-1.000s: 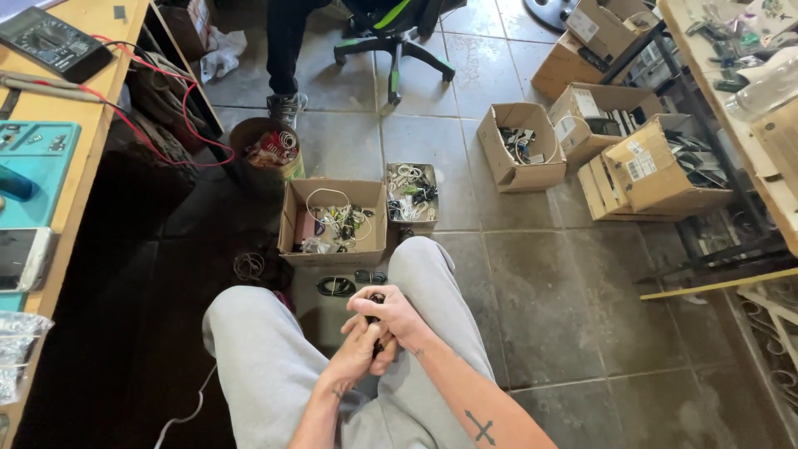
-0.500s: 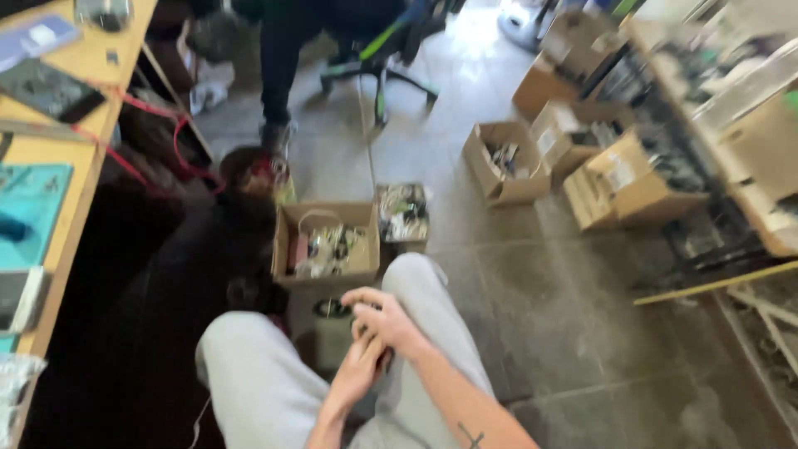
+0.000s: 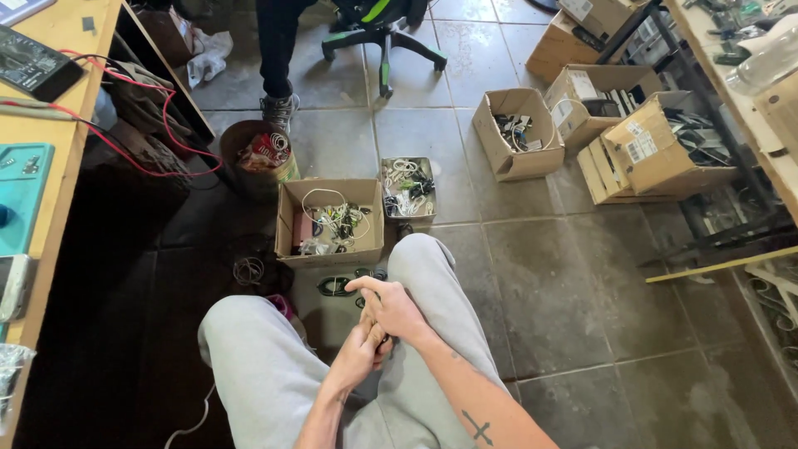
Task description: Sorting through boxes of electronic components, untangling and coiling various cables, and inspecting a smartphone.
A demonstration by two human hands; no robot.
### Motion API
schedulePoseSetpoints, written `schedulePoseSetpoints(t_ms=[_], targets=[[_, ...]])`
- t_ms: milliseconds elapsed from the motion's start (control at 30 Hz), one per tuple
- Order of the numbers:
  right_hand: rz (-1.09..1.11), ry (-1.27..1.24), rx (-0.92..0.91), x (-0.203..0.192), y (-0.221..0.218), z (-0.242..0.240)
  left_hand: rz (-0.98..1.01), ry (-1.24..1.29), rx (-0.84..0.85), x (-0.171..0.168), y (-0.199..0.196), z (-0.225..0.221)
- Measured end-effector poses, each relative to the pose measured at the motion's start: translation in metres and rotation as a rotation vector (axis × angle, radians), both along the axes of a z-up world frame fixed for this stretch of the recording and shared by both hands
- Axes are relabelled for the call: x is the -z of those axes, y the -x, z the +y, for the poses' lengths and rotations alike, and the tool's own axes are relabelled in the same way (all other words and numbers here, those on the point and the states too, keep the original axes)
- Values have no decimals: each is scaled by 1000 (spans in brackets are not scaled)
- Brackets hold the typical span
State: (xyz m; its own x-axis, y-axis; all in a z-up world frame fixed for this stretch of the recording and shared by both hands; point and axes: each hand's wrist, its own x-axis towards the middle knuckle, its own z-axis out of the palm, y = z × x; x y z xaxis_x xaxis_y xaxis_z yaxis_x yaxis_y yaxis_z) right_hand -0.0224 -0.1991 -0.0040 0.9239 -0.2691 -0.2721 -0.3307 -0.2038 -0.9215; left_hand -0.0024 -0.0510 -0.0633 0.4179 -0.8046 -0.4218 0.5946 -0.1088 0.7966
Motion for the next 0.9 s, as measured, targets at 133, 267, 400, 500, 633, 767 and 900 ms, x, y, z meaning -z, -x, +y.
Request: schedulePoseSetpoints(t_ms=[133, 267, 400, 500, 633, 767, 900], targets=[[18, 51, -50, -6, 5, -2, -78, 17, 42, 23, 7, -1], [-104, 45, -32, 5, 6, -3, 76, 63, 2, 24, 8, -5], [-199, -456, -24, 23, 8, -6, 541, 319, 18, 35, 6, 1], [-240, -581, -86, 8, 7, -2, 684, 409, -56, 37, 5, 6], [-315, -972, -180, 29, 6, -4, 703, 491, 73, 31, 3, 10], [-195, -1016, -220, 39, 5, -11, 680, 653, 119, 39, 8, 3], [-187, -233, -22, 88, -5, -37, 636, 527, -16, 34, 5, -13]])
